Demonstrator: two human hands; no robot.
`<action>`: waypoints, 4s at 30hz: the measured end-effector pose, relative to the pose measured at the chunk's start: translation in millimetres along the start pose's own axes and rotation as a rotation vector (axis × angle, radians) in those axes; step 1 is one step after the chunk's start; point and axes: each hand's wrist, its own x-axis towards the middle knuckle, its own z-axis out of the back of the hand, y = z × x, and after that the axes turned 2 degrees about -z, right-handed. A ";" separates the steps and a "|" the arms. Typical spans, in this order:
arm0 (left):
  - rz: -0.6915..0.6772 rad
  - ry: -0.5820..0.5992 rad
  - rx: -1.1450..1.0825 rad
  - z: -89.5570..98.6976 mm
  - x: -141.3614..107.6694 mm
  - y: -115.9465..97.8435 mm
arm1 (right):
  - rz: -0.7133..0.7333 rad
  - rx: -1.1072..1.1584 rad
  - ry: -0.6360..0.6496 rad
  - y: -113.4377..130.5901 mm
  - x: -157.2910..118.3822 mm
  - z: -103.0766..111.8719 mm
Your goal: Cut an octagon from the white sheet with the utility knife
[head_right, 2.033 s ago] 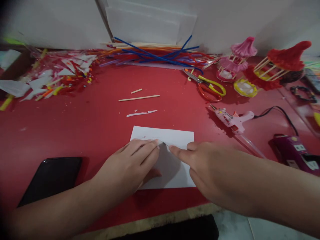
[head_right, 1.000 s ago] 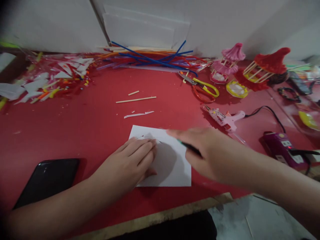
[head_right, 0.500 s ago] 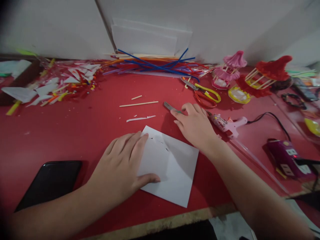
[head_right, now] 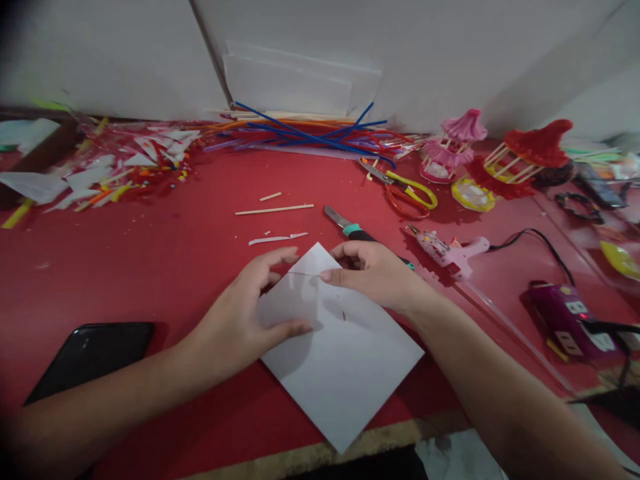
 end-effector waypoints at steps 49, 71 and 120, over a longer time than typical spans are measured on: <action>0.618 0.248 -0.867 34.9 23.5 -1.1 | 0.280 -0.244 -0.563 -9.9 -3.2 40.2; 0.133 0.363 0.870 19.5 -31.3 -42.4 | 0.193 -0.514 -0.314 3.1 -27.3 16.1; -0.273 0.317 0.566 0.9 -10.0 -3.4 | 0.362 -1.191 0.014 35.1 -44.8 -39.8</action>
